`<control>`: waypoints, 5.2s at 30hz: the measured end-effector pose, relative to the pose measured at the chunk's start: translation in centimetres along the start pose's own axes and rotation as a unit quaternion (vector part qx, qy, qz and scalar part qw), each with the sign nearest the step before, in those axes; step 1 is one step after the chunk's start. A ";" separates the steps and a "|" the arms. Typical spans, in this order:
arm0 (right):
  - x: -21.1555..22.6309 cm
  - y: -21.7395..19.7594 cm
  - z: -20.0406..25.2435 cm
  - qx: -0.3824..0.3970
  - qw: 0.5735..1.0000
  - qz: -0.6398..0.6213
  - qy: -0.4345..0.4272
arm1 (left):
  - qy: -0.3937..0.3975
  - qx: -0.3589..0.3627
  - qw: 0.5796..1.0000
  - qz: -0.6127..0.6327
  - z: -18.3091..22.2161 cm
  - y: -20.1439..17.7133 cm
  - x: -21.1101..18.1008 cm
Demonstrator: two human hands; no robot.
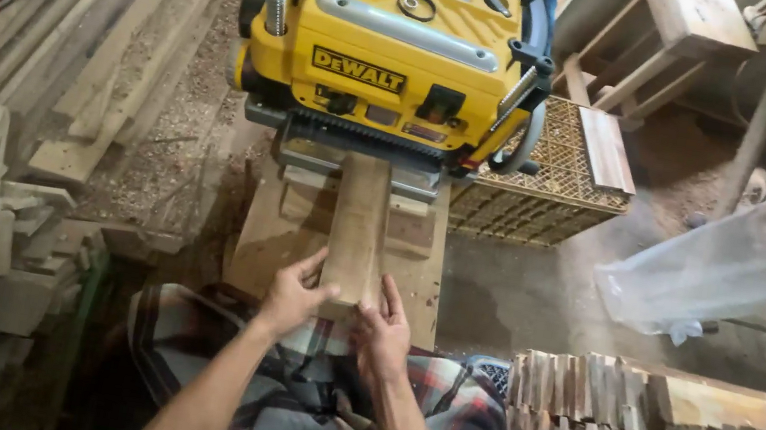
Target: Feeding wood planks into a thickness planer to smooth and level the surfaces.
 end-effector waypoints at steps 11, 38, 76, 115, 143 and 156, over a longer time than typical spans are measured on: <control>0.7 -1.3 -4.0 0.052 0.917 0.364 -0.151 | 0.046 0.025 0.965 -0.256 -0.6 0.4 -3.7; 5.8 7.7 -18.5 0.063 0.640 0.728 -0.237 | 0.053 -0.065 0.830 -0.551 -12.3 2.2 -9.1; 6.1 7.1 -19.4 0.165 0.530 0.831 -0.045 | -0.053 0.061 0.753 -0.652 -13.8 2.4 -9.2; 7.4 8.7 -17.7 0.177 0.489 0.854 -0.023 | -0.084 0.074 0.689 -0.716 -13.5 2.5 -9.5; 5.8 7.2 -18.6 0.205 0.655 0.713 -0.140 | -0.065 0.063 0.697 -0.711 -11.1 3.3 -14.1; 31.8 1.7 12.7 -0.149 0.618 0.638 -0.434 | 0.041 0.114 0.900 -0.418 -1.5 22.3 -10.7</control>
Point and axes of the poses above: each hand's wrist, its own z-axis away from the middle knuckle, its own y-axis out of the palm, x = y × z, the point moved 9 cm from there along -z, towards the middle knuckle, and after that the axes turned 5 degrees about -y, right-handed, at the moved point
